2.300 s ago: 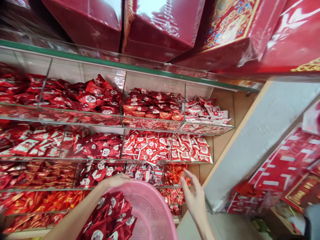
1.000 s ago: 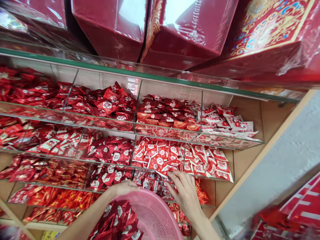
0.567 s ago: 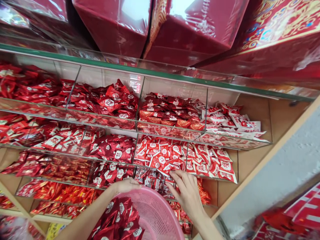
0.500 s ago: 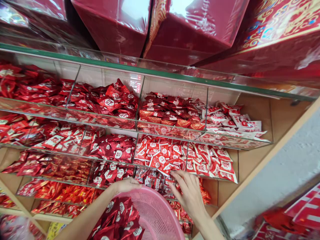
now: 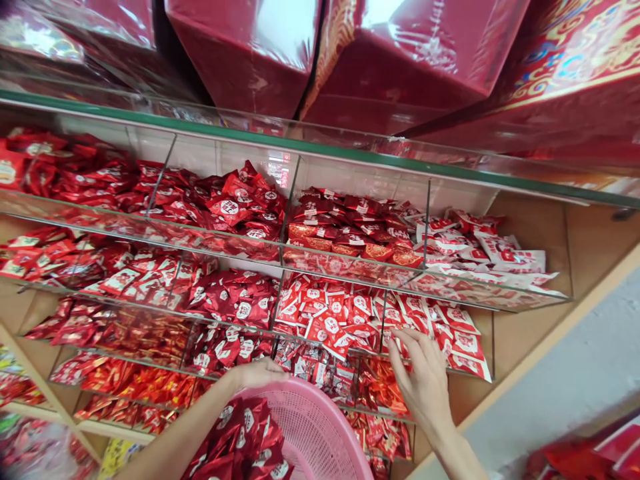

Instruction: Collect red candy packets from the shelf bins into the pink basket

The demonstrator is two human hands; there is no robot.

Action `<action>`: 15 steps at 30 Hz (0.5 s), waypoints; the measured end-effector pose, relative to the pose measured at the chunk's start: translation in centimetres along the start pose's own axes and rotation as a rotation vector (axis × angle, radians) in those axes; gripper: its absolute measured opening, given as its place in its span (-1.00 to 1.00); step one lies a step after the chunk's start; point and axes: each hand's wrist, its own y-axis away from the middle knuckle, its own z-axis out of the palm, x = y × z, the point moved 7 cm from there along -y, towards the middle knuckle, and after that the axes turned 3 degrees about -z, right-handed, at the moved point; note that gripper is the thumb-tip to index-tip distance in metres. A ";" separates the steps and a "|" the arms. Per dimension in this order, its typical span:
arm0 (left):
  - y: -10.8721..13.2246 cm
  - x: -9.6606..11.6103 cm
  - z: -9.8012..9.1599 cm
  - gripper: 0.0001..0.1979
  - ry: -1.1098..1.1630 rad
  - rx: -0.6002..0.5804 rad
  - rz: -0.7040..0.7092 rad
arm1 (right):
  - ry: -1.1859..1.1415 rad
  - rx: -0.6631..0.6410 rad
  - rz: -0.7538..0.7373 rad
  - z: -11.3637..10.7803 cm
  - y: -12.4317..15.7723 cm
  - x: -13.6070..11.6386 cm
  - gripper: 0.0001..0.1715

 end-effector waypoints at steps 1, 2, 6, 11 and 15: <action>0.0 0.0 0.0 -0.47 -0.009 0.005 0.004 | 0.001 -0.004 -0.004 0.1 0.0 0.0 -0.77; 0.0 0.1 -0.1 -0.47 -0.017 0.008 0.008 | 0.002 -0.010 -0.010 0.2 0.0 0.1 -0.77; 0.1 0.3 -0.3 -0.49 -0.061 0.015 0.019 | 0.002 -0.068 0.014 0.6 -0.5 0.1 -0.76; 0.0 0.7 0.1 -0.48 -0.013 -0.041 0.026 | -0.055 -0.139 0.055 0.8 -1.9 -0.1 -0.76; 0.0 0.9 -0.1 -0.50 -0.043 -0.021 0.043 | -0.090 -0.204 0.028 1.3 -2.6 -0.3 -0.74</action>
